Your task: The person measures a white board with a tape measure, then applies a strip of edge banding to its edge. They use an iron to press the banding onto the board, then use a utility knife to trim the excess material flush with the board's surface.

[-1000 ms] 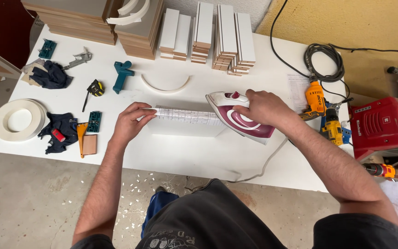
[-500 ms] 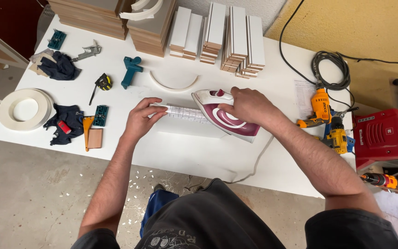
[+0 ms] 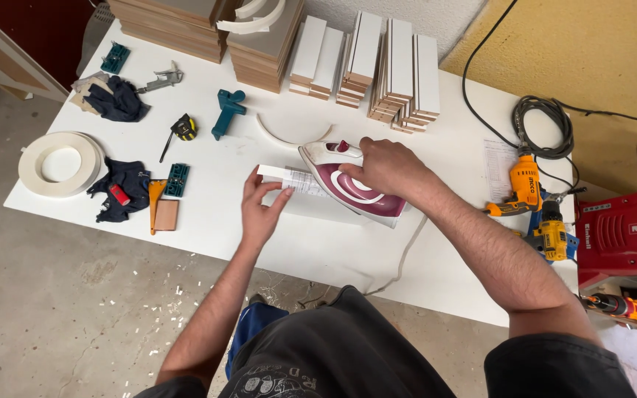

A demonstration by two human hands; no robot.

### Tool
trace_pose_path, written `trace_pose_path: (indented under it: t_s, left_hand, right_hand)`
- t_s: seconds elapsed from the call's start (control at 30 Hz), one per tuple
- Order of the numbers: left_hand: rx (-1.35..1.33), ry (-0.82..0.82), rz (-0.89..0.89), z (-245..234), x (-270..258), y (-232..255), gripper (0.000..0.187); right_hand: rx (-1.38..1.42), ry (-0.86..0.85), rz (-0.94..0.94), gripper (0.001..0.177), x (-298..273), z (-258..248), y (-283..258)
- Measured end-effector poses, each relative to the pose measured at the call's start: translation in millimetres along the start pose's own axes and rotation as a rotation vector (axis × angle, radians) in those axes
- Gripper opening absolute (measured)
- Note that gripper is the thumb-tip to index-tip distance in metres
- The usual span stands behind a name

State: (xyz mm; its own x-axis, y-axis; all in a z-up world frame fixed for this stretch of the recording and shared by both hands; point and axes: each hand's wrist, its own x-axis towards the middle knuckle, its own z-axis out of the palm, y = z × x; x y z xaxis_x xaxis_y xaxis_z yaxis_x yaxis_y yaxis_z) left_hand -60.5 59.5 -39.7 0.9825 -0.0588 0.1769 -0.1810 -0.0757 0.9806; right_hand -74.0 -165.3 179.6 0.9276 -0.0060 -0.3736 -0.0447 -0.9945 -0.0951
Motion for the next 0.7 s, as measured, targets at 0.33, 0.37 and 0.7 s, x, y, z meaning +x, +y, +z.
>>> trace_pose_path:
  t_s: [0.33, 0.37, 0.7]
  left_hand:
    - [-0.040, 0.051, -0.114, 15, 7, -34, 0.015]
    - [-0.062, 0.053, -0.134, 15, 9, -39, 0.014]
    - [-0.067, 0.075, -0.221, -4, 14, -44, 0.023]
  right_hand:
    - [0.017, 0.003, 0.012, 0.063, 11, -1, -13]
    - [0.020, 0.010, 0.013, 0.065, 14, 1, -14]
    - [0.041, 0.025, -0.017, 0.063, 25, -2, -49]
